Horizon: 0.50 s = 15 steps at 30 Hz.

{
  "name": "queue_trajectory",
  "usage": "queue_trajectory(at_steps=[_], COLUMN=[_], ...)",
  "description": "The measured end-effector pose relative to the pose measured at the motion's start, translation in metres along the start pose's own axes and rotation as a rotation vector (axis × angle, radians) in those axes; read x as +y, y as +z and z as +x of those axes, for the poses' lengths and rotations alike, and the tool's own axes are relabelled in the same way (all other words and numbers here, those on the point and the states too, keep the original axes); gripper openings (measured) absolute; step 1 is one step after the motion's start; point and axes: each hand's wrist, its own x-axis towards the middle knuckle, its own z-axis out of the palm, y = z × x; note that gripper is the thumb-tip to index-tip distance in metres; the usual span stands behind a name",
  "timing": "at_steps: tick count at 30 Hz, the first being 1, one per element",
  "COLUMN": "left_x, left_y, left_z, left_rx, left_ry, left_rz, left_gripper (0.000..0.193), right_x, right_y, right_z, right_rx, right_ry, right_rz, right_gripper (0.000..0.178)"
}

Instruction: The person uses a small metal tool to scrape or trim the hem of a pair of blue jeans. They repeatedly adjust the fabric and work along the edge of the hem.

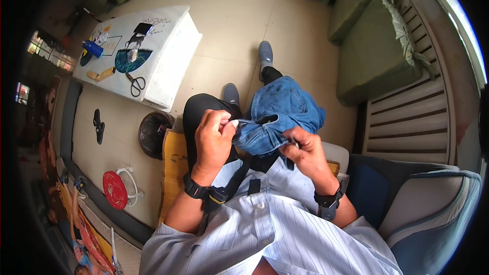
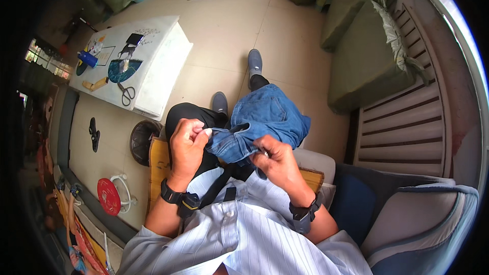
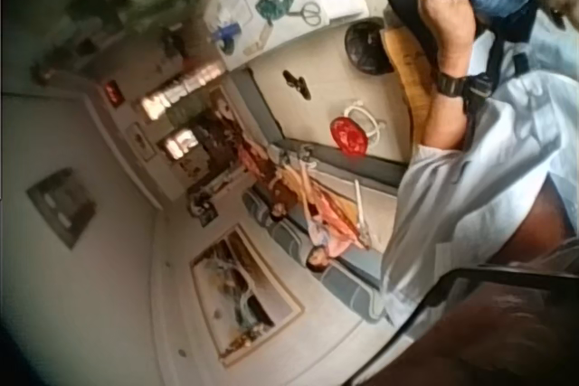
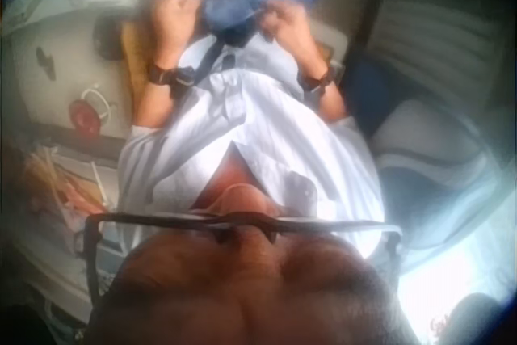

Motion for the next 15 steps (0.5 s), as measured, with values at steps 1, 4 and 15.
queue_trajectory(at_steps=[1, 4, 15], left_x=[0.003, 0.034, 0.062], left_y=[0.000, -0.017, -0.049], left_z=[0.000, -0.008, -0.019], left_rx=[0.032, -0.080, -0.445], left_ry=[-0.022, -0.090, -0.239], left_rz=[-0.064, -0.276, -1.174], left_gripper=[0.013, 0.009, 0.104], right_x=[-0.011, -0.040, -0.140], right_y=[-0.004, -0.011, 0.064], right_z=[0.006, 0.017, 0.046], right_rx=[0.008, 0.008, -0.237], right_ry=[-0.027, 0.034, 0.046], right_rz=[-0.016, 0.147, 0.389], right_gripper=[0.016, 0.014, 0.014])
